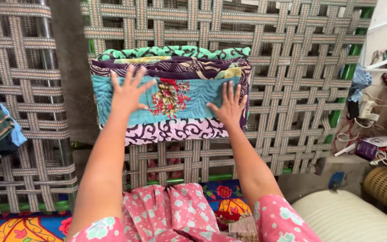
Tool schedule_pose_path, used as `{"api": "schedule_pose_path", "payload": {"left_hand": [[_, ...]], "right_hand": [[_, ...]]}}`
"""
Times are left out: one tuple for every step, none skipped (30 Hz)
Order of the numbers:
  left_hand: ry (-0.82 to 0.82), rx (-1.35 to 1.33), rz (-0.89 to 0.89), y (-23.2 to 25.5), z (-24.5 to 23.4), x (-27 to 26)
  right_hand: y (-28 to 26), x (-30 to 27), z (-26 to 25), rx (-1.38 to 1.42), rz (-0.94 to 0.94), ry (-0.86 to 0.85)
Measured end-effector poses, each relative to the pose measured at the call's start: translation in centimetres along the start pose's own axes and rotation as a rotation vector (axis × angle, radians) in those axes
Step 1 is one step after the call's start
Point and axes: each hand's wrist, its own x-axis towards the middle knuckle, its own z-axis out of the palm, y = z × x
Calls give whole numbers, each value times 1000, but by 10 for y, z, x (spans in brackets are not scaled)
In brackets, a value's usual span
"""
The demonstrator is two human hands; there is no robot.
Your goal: The person folds a patterned cloth by hand on a woven cot, repeatedly bringing the edges together and smoothing the surface. They then place the folded cloth onto a stack of other textiles on a nearby bed.
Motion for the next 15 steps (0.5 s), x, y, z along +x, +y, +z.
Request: {"api": "schedule_pose_path", "payload": {"left_hand": [[54, 47, -89, -8, -3, 1], [99, 95, -177, -15, -5, -1], [91, 97, -181, -24, -6, 5], [78, 126, -190, -31, -6, 11], [66, 155, -200, -38, -6, 17], [59, 153, -196, -41, -6, 23], [17, 152, -196, -43, -5, 29], [-23, 152, -196, -46, -6, 37], [-28, 151, -192, -39, -13, 40], [3, 75, -202, -34, -20, 42], [34, 0, -212, -29, -29, 42], [33, 3, -212, -22, -26, 48], [68, -53, -151, -15, -24, 53], [109, -110, -89, -7, -23, 61], [114, -107, -86, 1, -25, 70]], "right_hand": [[8, 11, 4, 41, -4, 117], [16, 19, 11, 84, -7, 227], [23, 30, 9, 87, -12, 220], [31, 39, 7, 112, -24, 309], [38, 49, 7, 137, -34, 398], [35, 53, -10, 136, -32, 390], [33, 56, -27, 90, -36, 358], [30, 61, -45, 44, -39, 328], [20, 52, -67, 44, -38, 323], [8, 43, -88, 61, 19, 262], [-4, 34, -111, 78, 75, 201], [-9, 34, -98, 82, 76, 200], [-13, 34, -85, 180, 136, 215], [-17, 35, -75, 276, 199, 236], [-23, 30, -57, 278, 202, 242]]}}
